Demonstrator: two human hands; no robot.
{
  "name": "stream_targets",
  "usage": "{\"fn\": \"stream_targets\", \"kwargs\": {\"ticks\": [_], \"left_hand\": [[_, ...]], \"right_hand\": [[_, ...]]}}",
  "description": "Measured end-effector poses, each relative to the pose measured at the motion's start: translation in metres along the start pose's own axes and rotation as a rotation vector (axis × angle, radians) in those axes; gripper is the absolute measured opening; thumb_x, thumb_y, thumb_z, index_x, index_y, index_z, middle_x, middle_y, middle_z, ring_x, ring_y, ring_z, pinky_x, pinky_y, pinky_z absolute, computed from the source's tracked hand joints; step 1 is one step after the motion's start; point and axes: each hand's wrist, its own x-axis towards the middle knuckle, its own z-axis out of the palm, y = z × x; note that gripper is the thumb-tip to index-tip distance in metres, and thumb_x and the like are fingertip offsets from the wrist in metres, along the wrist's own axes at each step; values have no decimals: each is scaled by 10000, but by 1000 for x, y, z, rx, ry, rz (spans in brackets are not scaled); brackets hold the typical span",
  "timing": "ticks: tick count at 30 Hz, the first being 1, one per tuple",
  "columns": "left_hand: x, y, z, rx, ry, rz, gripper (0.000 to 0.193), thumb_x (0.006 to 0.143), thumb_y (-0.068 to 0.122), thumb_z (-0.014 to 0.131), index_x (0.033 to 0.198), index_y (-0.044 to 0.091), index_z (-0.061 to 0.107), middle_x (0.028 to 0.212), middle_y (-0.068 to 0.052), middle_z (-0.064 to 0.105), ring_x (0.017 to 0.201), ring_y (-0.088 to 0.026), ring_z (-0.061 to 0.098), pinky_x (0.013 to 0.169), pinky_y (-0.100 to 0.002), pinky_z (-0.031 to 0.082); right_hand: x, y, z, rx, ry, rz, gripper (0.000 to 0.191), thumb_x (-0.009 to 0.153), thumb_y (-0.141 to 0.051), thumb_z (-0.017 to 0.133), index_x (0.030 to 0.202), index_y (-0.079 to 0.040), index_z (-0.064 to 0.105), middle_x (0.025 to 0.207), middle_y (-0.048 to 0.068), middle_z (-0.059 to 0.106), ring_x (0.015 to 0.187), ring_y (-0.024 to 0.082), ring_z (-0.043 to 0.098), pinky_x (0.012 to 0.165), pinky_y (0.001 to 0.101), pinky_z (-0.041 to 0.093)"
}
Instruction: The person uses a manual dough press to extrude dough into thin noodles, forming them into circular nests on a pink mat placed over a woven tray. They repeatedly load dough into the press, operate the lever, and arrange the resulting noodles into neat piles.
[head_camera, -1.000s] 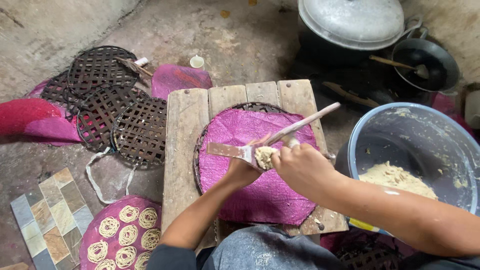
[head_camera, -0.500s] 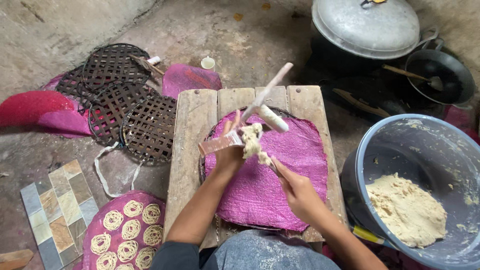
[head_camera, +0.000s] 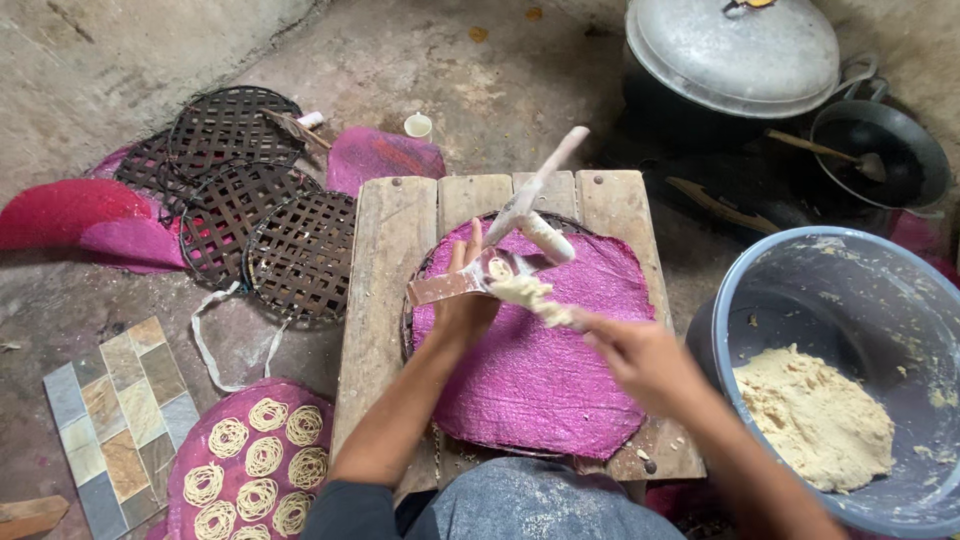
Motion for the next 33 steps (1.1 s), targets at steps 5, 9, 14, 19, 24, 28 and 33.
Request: {"fn": "stream_targets", "kwargs": {"ticks": [5, 9, 14, 19, 24, 28, 33], "left_hand": [[-22, 4, -4, -261, -189, 13, 657, 1019, 243, 665, 1532, -70, 401, 977, -156, 631, 613, -212, 591, 420, -301, 458], [-32, 24, 7, -454, -165, 52, 719, 931, 271, 700, 1492, -79, 418, 999, -171, 641, 679, -193, 612, 445, -282, 485], [-43, 7, -2, -314, -112, 119, 562, 929, 311, 733, 1405, 86, 536, 1252, -267, 638, 889, -254, 666, 381, -203, 508], [-28, -8, -23, -582, -243, -88, 595, 933, 283, 775, 1420, 30, 543, 993, -133, 664, 823, -188, 624, 559, -294, 581], [-22, 24, -32, -579, -194, 28, 752, 840, 255, 788, 1475, -1, 475, 961, -132, 662, 723, -175, 612, 525, -329, 548], [-19, 20, -43, -501, -466, -246, 603, 890, 196, 704, 1463, 122, 529, 1112, -124, 667, 788, -164, 654, 506, -286, 550], [-19, 17, -33, -599, -274, -466, 491, 971, 192, 639, 1448, 117, 547, 1167, -110, 684, 785, -150, 709, 544, -231, 570]], "right_hand": [[8, -26, -63, -716, 45, -382, 298, 1021, -304, 543, 1309, -275, 618, 727, 4, 706, 474, 101, 598, 414, 249, 453], [23, -55, -21, -1293, -93, -439, 266, 1068, -185, 453, 1279, -54, 547, 858, 88, 682, 597, 141, 618, 445, 262, 497], [5, -58, -27, -1246, -95, -446, 287, 1042, -182, 451, 1245, 1, 538, 912, 106, 670, 634, 121, 674, 413, 216, 551], [-29, -58, -84, -1021, 214, -561, 328, 957, -262, 450, 1245, -195, 592, 888, -10, 697, 707, 133, 690, 465, 276, 512], [-7, -96, -42, -1351, -154, -423, 328, 1060, -115, 422, 1356, -6, 513, 1296, 325, 552, 737, 193, 670, 519, 231, 542], [-22, -82, -46, -1011, -107, -332, 355, 1046, -151, 451, 1384, -69, 524, 1023, 124, 679, 745, 158, 685, 548, 269, 588], [-9, -43, -33, -493, 331, -409, 536, 1009, 19, 457, 1509, -157, 542, 939, 138, 681, 720, 202, 638, 578, 284, 544]]}}
